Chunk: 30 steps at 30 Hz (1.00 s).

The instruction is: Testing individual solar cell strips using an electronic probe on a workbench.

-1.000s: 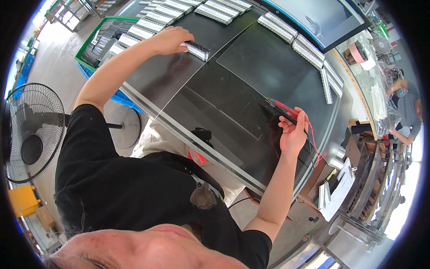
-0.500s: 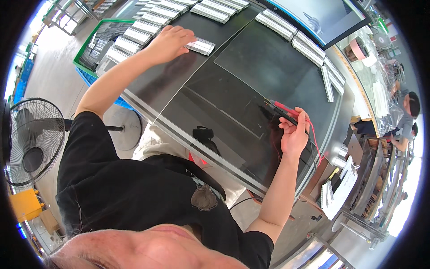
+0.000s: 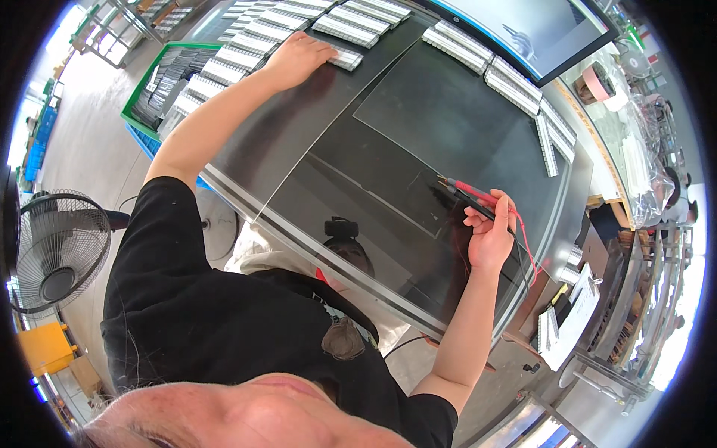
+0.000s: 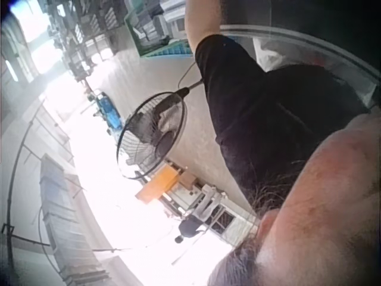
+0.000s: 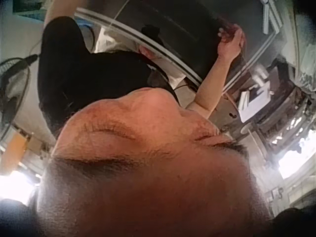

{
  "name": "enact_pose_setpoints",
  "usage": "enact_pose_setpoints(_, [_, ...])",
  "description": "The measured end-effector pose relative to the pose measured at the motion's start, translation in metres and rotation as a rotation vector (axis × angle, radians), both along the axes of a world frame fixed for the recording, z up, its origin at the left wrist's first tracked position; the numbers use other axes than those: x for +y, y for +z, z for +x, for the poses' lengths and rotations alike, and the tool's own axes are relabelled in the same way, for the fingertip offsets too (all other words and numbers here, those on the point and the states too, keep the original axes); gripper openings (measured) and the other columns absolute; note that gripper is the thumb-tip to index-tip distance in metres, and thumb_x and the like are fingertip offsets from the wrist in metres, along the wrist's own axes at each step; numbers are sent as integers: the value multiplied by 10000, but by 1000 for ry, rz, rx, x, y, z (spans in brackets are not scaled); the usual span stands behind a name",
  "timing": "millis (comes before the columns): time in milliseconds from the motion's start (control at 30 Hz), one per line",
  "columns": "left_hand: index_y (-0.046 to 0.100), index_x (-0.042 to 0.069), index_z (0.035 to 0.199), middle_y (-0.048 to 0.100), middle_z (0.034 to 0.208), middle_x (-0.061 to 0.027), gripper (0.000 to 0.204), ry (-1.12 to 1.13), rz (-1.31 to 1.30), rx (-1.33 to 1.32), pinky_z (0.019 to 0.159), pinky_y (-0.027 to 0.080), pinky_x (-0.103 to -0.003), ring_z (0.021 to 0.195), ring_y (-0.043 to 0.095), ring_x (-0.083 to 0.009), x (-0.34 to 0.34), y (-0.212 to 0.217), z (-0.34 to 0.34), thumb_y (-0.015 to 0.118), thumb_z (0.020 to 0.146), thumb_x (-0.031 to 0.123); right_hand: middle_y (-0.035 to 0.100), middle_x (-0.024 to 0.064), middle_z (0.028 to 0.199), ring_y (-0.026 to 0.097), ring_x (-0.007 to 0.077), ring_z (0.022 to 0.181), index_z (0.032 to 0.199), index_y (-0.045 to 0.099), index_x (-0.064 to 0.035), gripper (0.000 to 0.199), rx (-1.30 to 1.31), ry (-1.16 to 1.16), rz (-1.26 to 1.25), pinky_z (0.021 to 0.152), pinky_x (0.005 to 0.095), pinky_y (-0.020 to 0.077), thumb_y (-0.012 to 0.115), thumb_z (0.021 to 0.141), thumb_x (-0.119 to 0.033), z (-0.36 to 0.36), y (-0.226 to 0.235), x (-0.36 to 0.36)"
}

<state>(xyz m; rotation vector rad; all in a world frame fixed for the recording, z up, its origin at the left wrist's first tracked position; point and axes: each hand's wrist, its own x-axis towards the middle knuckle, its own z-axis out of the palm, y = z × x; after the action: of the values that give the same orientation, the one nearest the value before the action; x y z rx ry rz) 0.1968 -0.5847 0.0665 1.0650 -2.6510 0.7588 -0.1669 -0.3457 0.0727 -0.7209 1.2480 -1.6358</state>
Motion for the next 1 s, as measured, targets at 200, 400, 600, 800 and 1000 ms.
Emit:
enact_pose_setpoints(200, [577, 154, 1058, 594, 1058, 7, 268, 54, 66, 3, 870, 376, -323, 966, 552, -157, -24, 0, -2, 478, 811, 120, 565, 90, 788, 600, 185, 599, 1025, 507, -16, 266, 4, -4, 6, 490, 265, 481, 451, 926, -257, -1, -1, 0])
enact_pose_setpoints(400, [573, 162, 1062, 590, 1047, 15, 259, 64, 47, 14, 896, 357, -325, 964, 546, -152, -23, 1, -1, 494, 818, 126, 564, 93, 785, 600, 185, 596, 1013, 515, -15, 262, -10, 11, -10, 488, 262, 481, 449, 927, -254, 0, 0, 0])
enact_pose_setpoints(600, [565, 160, 1076, 572, 1070, 34, 303, -145, 65, 197, 909, 346, -336, 1011, 520, -145, 42, 6, -49, 578, 777, 205, 567, 102, 793, 604, 188, 593, 1010, 518, -12, 270, -1, -7, 14, 482, 255, 477, 457, 923, -260, -1, 1, 0])
enact_pose_setpoints(800, [584, 143, 1052, 574, 1050, 31, 255, -442, 186, 332, 865, 378, -316, 965, 531, -146, 57, 17, -130, 566, 804, 199, 566, 105, 819, 607, 182, 602, 993, 525, -22, 282, 42, -32, 68, 499, 249, 480, 444, 925, -283, 1, 6, 1])
enact_pose_setpoints(1000, [522, 114, 1137, 506, 1179, -24, 331, -290, 272, 287, 924, 367, -391, 1118, 448, -221, 13, 7, -197, 532, 832, 241, 543, 90, 808, 597, 185, 599, 992, 528, -26, 289, -53, 22, 53, 516, 247, 477, 465, 916, -298, -1, 4, 0])
